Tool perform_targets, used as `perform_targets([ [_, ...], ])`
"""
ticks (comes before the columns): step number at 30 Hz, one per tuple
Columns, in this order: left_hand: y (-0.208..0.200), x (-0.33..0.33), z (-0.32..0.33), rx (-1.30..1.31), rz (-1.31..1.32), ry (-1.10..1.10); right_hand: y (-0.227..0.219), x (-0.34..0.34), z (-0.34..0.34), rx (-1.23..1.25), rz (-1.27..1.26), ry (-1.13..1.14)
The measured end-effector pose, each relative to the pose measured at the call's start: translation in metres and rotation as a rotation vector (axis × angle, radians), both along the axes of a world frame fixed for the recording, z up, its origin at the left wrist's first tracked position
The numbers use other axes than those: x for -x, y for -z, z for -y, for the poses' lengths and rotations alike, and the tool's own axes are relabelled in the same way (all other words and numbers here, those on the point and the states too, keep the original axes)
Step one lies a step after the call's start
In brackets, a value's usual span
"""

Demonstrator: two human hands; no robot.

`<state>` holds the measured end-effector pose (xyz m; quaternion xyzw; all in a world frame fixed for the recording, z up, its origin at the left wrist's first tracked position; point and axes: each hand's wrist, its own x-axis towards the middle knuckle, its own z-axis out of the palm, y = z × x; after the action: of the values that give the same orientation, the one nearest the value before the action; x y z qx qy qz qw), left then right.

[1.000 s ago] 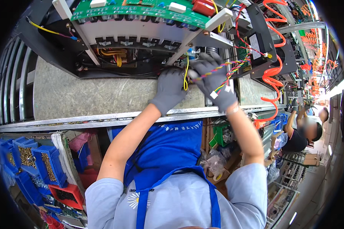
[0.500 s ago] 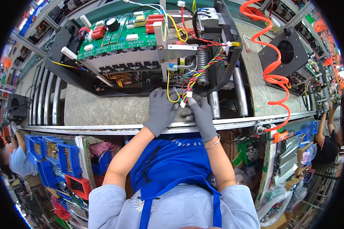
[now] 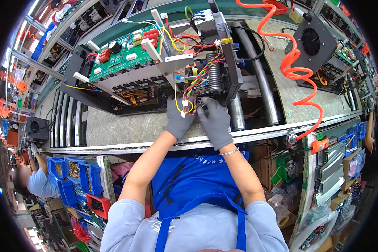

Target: Manually assemble components and secure them into an electronic chassis using hand tools.

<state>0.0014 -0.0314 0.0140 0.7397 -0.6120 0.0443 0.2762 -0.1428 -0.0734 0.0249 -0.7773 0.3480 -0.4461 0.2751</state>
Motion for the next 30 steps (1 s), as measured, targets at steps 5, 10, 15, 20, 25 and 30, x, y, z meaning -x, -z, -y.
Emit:
perform_targets([
  [5, -0.024, 0.021, -0.025, 0.022, 0.097, -0.054, -0.037, 0.023, -0.008, 0.06, -0.233, 0.002],
  [10, -0.03, 0.017, -0.064, 0.095, 0.03, -0.135, -0.064, 0.013, -0.003, 0.046, 0.113, -0.059],
  [15, -0.029, 0.021, -0.097, -0.04, -0.003, -0.188, -0.068, -0.032, 0.015, -0.243, -0.204, -0.307],
  [20, -0.046, 0.025, -0.119, 0.02, -0.007, -0.219, -0.079, -0.051, 0.017, -0.51, -0.065, -0.634],
  [25, -0.046, 0.012, -0.151, 0.005, -0.047, -0.294, -0.067, -0.054, -0.003, -0.715, 0.104, -0.567],
  [30, -0.042, 0.008, -0.155, 0.06, -0.118, -0.256, -0.05, -0.019, -0.025, -0.787, 0.039, -0.451],
])
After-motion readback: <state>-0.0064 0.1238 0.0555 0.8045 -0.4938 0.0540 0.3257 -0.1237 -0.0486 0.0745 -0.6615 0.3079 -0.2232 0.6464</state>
